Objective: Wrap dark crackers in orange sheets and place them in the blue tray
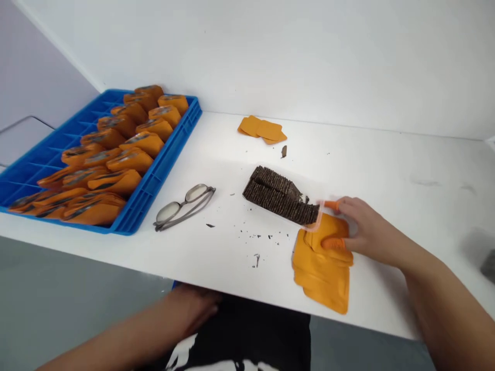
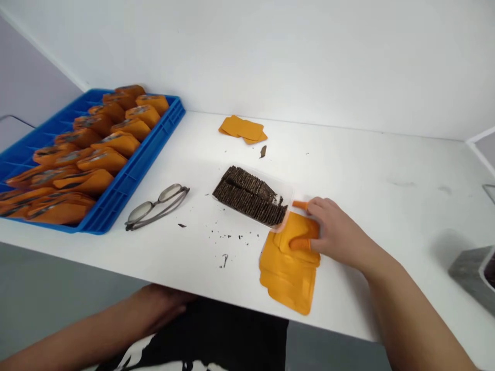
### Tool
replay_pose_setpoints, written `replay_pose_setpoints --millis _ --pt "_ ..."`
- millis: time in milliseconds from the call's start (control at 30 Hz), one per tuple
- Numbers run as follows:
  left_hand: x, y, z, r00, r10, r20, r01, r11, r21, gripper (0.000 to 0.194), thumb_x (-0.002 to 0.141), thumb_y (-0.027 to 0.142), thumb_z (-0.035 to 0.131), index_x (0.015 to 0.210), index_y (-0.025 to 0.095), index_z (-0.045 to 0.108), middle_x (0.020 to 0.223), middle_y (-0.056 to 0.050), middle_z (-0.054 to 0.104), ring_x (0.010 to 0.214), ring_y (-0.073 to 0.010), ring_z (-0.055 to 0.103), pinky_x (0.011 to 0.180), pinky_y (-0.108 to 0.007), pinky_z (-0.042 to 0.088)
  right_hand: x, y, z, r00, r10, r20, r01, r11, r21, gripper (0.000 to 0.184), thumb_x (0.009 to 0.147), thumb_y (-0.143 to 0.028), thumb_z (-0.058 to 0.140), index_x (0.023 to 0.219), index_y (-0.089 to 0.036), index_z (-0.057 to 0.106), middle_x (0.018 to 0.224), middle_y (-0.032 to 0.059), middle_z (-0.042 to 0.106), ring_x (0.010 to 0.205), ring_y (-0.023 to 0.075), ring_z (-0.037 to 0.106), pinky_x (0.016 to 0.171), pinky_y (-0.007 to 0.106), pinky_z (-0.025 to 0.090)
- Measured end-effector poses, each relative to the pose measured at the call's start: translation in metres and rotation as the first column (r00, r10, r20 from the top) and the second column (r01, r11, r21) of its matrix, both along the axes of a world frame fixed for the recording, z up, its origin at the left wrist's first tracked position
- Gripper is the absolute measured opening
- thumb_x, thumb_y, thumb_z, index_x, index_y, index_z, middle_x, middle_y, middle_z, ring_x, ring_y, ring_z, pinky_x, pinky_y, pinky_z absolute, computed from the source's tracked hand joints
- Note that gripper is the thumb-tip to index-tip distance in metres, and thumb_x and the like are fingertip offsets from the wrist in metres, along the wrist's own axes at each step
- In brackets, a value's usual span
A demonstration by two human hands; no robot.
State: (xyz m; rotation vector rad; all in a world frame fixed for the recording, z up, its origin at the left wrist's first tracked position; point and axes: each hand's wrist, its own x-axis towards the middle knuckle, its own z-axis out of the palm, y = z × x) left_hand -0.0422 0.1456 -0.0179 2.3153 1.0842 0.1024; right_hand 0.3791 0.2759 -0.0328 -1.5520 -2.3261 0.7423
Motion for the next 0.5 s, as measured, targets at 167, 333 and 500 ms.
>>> replay_pose_setpoints --millis 167,333,500 --pt "0.026 0.01 0.041 0.922 -0.283 0.266 0.318 0.943 -0.099 0.033 0.106 0.025 0.058 0.139 0.031 0.061 0.121 0.007 0.081 0.102 -0.0087 0.075 0.097 -0.018 0.058 -0.015 -0.009 0.006 0.999 0.032 0.025 -0.028 0.989 -0.146 0.05 0.082 -0.062 0.078 0.118 -0.029 0.065 0.112 0.005 0.07 0.099 0.0277 0.065 0.081 0.043 0.056" --pt "0.098 0.025 -0.01 0.897 -0.441 0.005 0.366 0.75 0.551 0.05 0.11 0.048 0.047 0.158 0.034 0.05 0.168 0.003 0.049 0.158 -0.0239 0.039 0.13 -0.045 0.036 -0.036 -0.012 0.013 0.997 0.023 0.074 -0.007 0.978 -0.208 0.042 0.08 -0.057 0.078 0.104 -0.027 0.062 0.095 0.0005 0.07 0.082 0.0215 0.064 0.07 0.034 0.051" --pt "0.122 0.023 -0.042 0.929 -0.337 -0.152 0.366 0.785 0.499 0.062 0.105 0.043 0.056 0.163 0.03 0.041 0.173 -0.006 0.04 0.162 -0.0292 0.031 0.135 -0.054 0.019 -0.047 -0.027 0.013 0.986 -0.05 0.158 0.065 0.994 -0.091 0.038 0.082 -0.058 0.069 0.084 -0.025 0.05 0.068 -0.0017 0.063 0.054 0.017 0.054 0.05 0.028 0.038"
